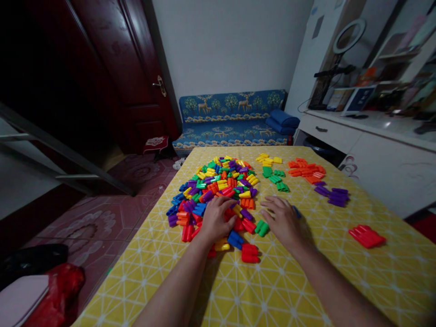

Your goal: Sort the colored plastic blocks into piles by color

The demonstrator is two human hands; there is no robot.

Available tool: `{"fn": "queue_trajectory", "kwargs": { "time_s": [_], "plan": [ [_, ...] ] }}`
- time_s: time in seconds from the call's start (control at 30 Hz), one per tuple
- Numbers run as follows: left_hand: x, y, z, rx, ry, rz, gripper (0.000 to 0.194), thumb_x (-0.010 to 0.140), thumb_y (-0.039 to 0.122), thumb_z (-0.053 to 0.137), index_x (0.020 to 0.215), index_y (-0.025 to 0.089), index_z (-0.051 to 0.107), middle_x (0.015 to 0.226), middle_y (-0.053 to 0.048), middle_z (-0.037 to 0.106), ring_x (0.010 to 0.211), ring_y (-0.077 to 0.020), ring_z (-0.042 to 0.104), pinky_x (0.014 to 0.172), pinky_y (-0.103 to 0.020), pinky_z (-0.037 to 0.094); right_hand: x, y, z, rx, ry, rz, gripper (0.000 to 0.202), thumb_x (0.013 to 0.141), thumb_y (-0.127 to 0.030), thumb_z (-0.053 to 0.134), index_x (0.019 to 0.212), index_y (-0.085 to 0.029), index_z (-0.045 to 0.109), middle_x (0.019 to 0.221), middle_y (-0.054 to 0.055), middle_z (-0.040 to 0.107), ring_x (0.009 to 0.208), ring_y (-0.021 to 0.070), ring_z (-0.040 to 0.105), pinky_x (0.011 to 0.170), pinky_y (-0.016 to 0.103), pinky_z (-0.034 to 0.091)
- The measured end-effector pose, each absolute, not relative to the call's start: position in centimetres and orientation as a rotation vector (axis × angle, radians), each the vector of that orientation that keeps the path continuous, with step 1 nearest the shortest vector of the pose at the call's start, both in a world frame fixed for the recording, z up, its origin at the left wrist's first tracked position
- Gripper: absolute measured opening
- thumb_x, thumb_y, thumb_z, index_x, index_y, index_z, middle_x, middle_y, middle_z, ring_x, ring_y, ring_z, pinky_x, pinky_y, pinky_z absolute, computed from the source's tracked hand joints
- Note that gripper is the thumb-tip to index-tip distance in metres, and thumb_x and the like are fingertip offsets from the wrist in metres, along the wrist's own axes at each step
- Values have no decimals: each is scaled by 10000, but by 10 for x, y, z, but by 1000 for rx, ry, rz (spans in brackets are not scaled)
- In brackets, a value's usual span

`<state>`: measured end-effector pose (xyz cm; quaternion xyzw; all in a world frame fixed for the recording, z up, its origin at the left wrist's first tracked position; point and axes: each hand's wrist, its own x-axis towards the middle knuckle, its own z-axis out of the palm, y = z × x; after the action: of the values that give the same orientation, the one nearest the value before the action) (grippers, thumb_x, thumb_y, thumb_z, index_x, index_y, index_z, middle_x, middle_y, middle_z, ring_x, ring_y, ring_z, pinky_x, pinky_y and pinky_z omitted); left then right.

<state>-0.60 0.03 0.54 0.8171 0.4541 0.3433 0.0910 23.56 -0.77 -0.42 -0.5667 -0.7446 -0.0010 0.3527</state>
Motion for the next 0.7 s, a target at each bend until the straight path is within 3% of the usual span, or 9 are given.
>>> {"fn": "queue_trajectory", "kwargs": {
  "time_s": [0.13,0.3,0.5,0.7],
  "plan": [
    [-4,-1,7,2453,1422,958,511,726,191,667,1233,251,649,1196,-68,682,1080,-304,565,924,-469,461,201,-14,0,-1302,-1985,284,317,856,-177,559,1136,-232,697,1181,85,675,1103,234,619,974,392,491],
    [-5,1,4,2435,1439,989,394,755,199,656,1143,248,701,1085,-64,710,1018,-279,577,876,-433,468,177,-16,-6,-1398,-1909,397,437,769,-148,637,1184,-277,681,1158,79,697,1044,254,659,905,367,512],
    [-7,1,2,2402,1398,1064,296,807,223,658,1097,247,716,1059,-56,720,997,-261,591,854,-404,464,182,-20,-19,-1366,-1629,575,318,799,-339,684,1115,-376,687,955,2,762,843,239,703,728,332,538],
    [-8,3,1,2262,1366,1296,217,860,214,624,1059,239,707,981,-43,740,942,-224,628,872,-382,462,175,-29,-2,-1223,-1513,774,278,795,-315,679,1072,-293,689,1039,20,746,923,226,691,832,357,547]
  ]
}}
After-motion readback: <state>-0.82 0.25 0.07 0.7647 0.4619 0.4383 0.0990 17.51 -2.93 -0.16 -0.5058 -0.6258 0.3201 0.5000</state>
